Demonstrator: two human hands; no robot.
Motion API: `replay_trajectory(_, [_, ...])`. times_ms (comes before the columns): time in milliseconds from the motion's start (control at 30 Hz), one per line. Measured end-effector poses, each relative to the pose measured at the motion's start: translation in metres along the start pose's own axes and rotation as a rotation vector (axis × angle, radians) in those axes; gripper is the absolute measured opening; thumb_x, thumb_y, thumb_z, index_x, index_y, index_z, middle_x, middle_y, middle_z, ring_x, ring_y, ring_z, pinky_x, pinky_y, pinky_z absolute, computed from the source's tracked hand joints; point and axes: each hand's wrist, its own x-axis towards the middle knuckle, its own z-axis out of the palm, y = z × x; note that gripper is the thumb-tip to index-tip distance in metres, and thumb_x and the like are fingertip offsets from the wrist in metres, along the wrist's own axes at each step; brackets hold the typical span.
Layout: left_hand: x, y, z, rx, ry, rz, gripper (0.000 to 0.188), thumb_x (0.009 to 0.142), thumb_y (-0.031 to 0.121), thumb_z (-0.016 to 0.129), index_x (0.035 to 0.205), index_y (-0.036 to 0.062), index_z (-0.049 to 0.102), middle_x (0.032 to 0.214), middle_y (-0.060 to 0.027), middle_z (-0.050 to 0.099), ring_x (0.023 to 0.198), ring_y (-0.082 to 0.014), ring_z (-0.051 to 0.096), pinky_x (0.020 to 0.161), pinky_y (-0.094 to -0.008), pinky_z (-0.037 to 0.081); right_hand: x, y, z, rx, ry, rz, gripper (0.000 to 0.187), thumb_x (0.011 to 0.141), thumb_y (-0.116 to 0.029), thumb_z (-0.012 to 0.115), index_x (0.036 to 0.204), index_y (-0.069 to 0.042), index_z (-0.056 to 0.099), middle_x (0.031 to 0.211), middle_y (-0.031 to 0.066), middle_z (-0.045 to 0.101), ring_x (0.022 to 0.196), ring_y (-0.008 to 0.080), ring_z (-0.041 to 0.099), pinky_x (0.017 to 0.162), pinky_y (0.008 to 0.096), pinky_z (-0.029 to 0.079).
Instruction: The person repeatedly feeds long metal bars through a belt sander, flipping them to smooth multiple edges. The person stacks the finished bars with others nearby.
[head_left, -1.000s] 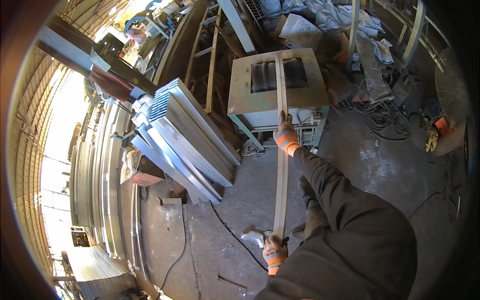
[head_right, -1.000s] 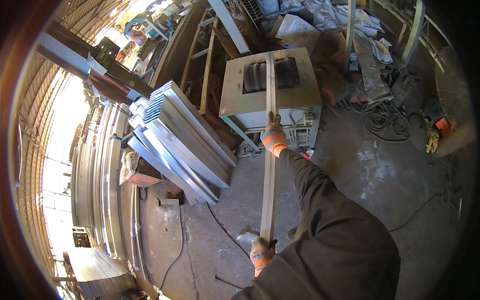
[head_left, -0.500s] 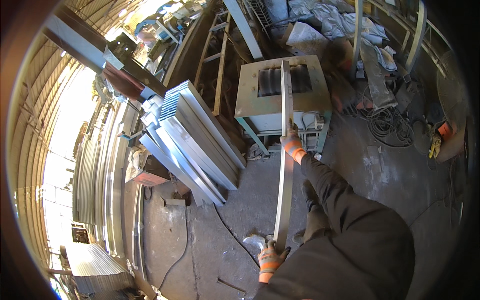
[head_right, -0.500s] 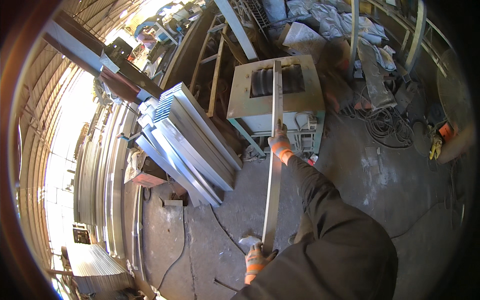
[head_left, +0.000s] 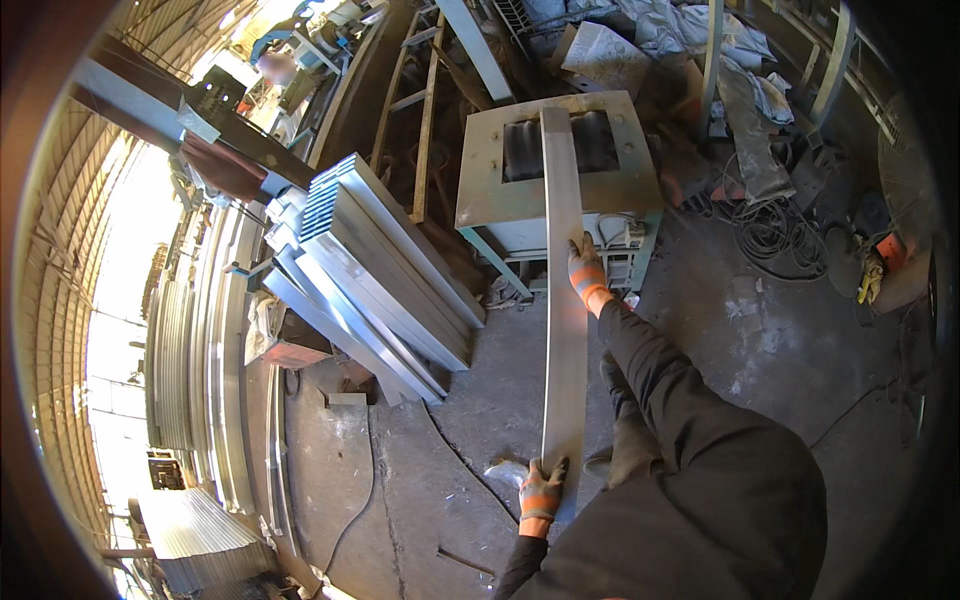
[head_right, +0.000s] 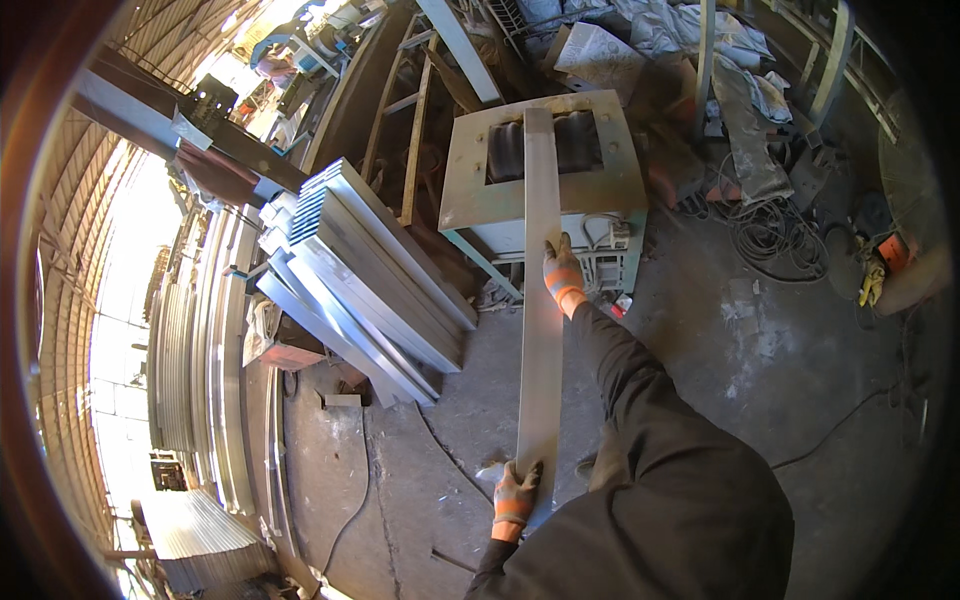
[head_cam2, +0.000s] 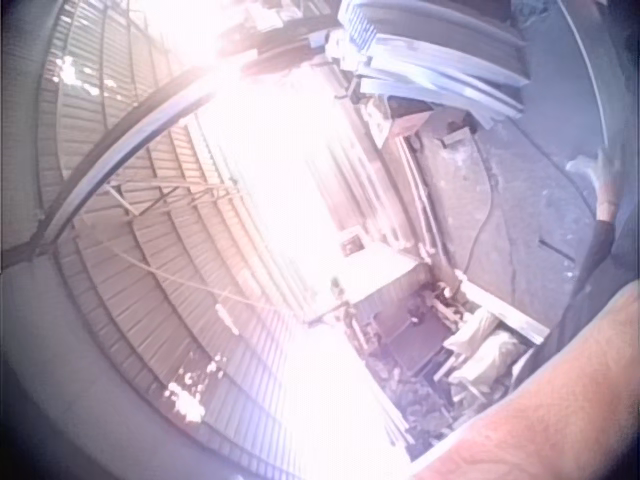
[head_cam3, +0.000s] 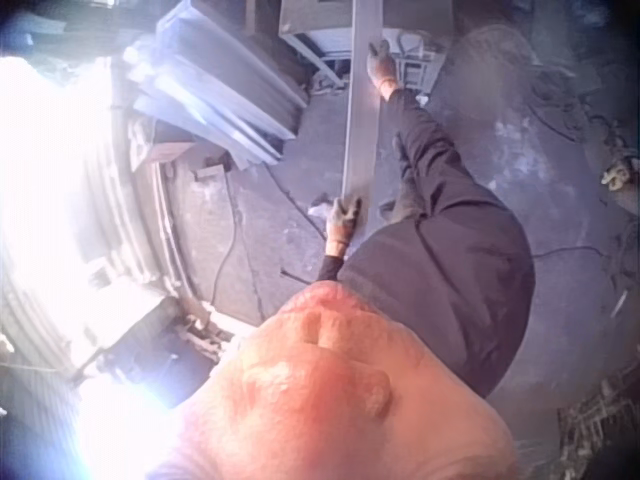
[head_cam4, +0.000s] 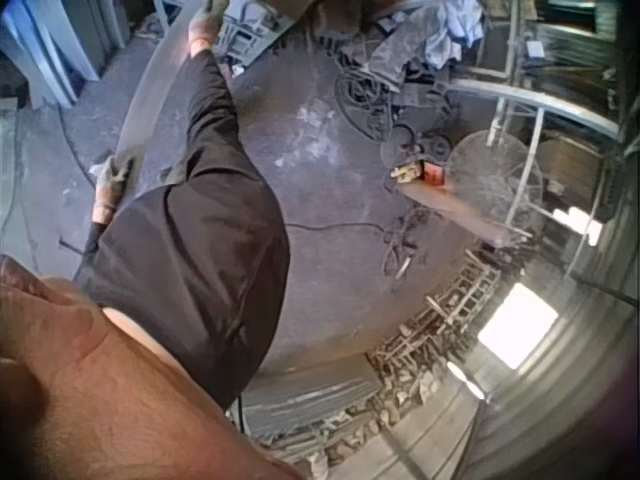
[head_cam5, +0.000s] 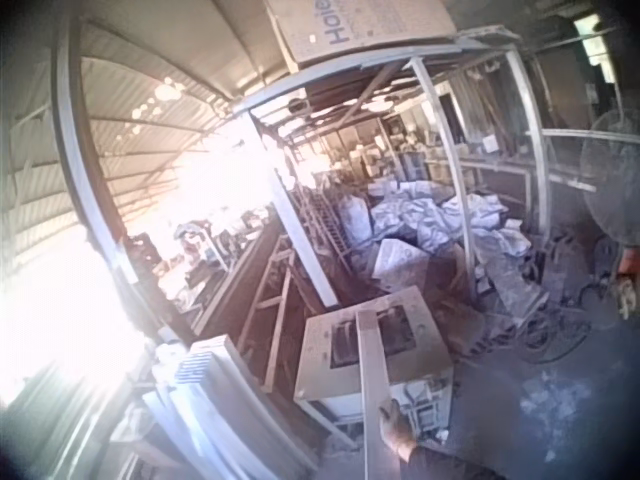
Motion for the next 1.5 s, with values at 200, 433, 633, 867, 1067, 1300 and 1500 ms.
replay_trajectory(200, [0.009,0.011,0.009,-0.037,-0.089,-0.044,0.06,0.104,0.062,0.077,0.128,0.0064,0.073,0.114,-0.029,0.083,0.11,-0.0484,0.081,0.095,-0.0549,0.061,0.005,0.012,-0.001,-0.227,0.102,-0.025,0.078,0.118,-0.06,0.049,0.175,-0.008,0.043,0.136,0.0318,0.077,0.12,0.0518,0.076,0.1,0.0589,0.062])
replay_trajectory(433, [0.024,0.007,0.039,-0.16,-0.142,-0.026,0.063,0.104,0.061,0.078,0.128,0.0028,0.074,0.116,-0.0302,0.083,0.112,-0.0481,0.08,0.097,-0.0534,0.06,0.027,-0.001,-0.007,-0.438,0.035,0.022,0.079,0.117,-0.062,0.049,0.176,-0.01,0.041,0.126,0.0338,0.079,0.113,0.0504,0.079,0.093,0.0588,0.064])
replay_trajectory(633, [-0.03,-0.048,0.004,0.32,-0.015,0.023,0.073,0.095,0.067,0.083,0.13,0.0053,0.065,0.108,-0.0248,0.082,0.105,-0.0519,0.078,0.092,-0.0596,0.061,-0.058,0.049,0.0,0.427,-0.065,0.037,0.069,0.119,-0.052,0.058,0.17,-0.005,0.05,0.152,0.0288,0.072,0.136,0.0421,0.072,0.113,0.0474,0.055])
replay_trajectory(867, [-0.132,-0.131,-0.017,0.44,0.329,0.1,0.066,0.083,0.069,0.095,0.098,0.0108,0.069,0.087,-0.0124,0.077,0.079,-0.0408,0.077,0.073,-0.0555,0.06,-0.243,0.01,-0.002,0.164,-0.319,0.107,0.121,0.092,-0.046,0.097,0.179,0.003,0.029,0.176,0.0311,0.048,0.157,0.0437,0.056,0.126,0.0452,0.051])
replay_trajectory(1067, [-0.202,-0.154,-0.035,0.007,0.185,0.008,0.056,0.101,0.06,0.083,0.119,0.0077,0.073,0.107,-0.0162,0.083,0.098,-0.0406,0.08,0.089,-0.0534,0.061,-0.32,-0.003,-0.014,0.609,-0.449,0.297,0.105,0.091,-0.033,0.101,0.174,-0.002,0.042,0.159,0.0155,0.066,0.137,0.026,0.069,0.116,0.0364,0.059])
replay_trajectory(1300, [-0.183,-0.222,-0.027,-0.428,0.032,-0.127,0.031,0.117,0.035,0.074,0.121,0.0043,0.076,0.095,0.0013,0.074,0.087,-0.0123,0.062,0.077,-0.0359,0.055,-0.332,0.049,-0.006,0.958,-0.553,0.331,0.086,0.094,-0.023,0.097,0.166,-0.001,0.054,0.15,0.0112,0.073,0.129,0.024,0.071,0.111,0.0378,0.059])
replay_trajectory(1500, [-0.113,-0.296,-0.061,2.803,0.449,1.366,0.055,0.121,0.05,0.06,0.139,0.0009,0.077,0.119,-0.0049,0.081,0.104,-0.0159,0.075,0.093,-0.0356,0.063,-0.33,0.054,-0.017,1.033,-0.608,0.699,0.062,0.104,-0.042,0.081,0.15,-0.001,0.071,0.137,0.0132,0.076,0.122,0.0285,0.072,0.105,0.0466,0.059])
